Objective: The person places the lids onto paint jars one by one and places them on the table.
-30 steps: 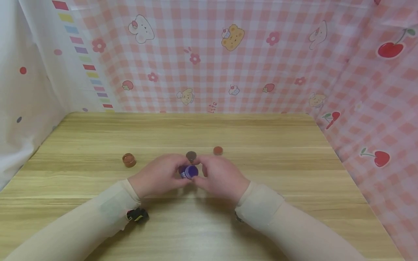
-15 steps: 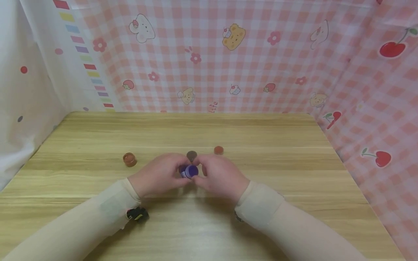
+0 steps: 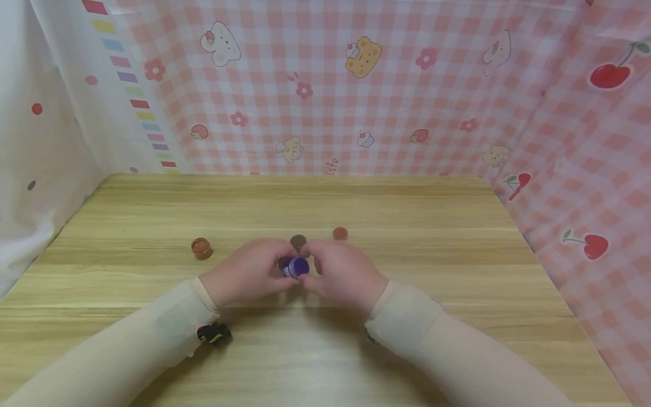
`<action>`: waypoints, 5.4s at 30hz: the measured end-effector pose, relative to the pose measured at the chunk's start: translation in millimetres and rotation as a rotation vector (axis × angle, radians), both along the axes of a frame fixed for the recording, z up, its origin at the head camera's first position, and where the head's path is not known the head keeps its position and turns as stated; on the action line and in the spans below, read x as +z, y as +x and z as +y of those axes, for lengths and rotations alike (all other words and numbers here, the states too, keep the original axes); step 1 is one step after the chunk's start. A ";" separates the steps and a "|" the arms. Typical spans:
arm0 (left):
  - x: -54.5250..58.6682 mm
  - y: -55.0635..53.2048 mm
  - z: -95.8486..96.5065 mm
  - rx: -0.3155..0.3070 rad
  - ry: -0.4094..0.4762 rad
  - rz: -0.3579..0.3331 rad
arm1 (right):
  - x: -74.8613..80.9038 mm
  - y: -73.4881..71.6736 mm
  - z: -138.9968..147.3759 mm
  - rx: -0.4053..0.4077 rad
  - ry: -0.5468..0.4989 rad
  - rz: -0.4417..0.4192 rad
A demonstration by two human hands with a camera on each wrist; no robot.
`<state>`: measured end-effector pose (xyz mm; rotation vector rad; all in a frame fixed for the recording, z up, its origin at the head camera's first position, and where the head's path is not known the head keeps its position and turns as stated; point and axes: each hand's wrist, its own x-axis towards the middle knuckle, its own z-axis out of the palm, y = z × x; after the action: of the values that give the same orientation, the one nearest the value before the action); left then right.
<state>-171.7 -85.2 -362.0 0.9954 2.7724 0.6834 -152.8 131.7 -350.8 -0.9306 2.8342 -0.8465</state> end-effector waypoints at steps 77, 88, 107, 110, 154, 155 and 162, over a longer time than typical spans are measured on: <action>6.6 -6.6 -12.1 0.121 0.043 0.072 | 5.6 -3.3 -3.0 -0.121 -0.053 -0.022; 7.5 -23.1 -30.7 0.273 0.019 -0.036 | 10.7 -13.9 18.8 -0.208 -0.010 -0.044; 2.9 -48.7 -35.3 0.339 -0.248 -0.092 | 0.1 -48.3 91.7 -0.408 0.198 -0.081; -0.2 -51.8 -35.6 0.321 -0.282 -0.086 | -2.0 -51.4 97.5 -0.413 0.211 -0.085; 9.0 -63.4 -65.7 0.297 -0.267 0.085 | -15.9 -61.7 115.7 -0.418 0.260 -0.131; 8.8 -63.9 -66.6 0.300 -0.268 0.088 | -15.8 -61.4 115.5 -0.419 0.259 -0.133; 6.8 -65.8 -76.0 0.338 -0.293 0.052 | -17.9 -62.8 110.2 -0.408 0.257 -0.135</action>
<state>-237.4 -161.2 -355.2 0.5027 3.0004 0.2708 -215.6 241.9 -368.6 -0.2574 2.9578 -0.5201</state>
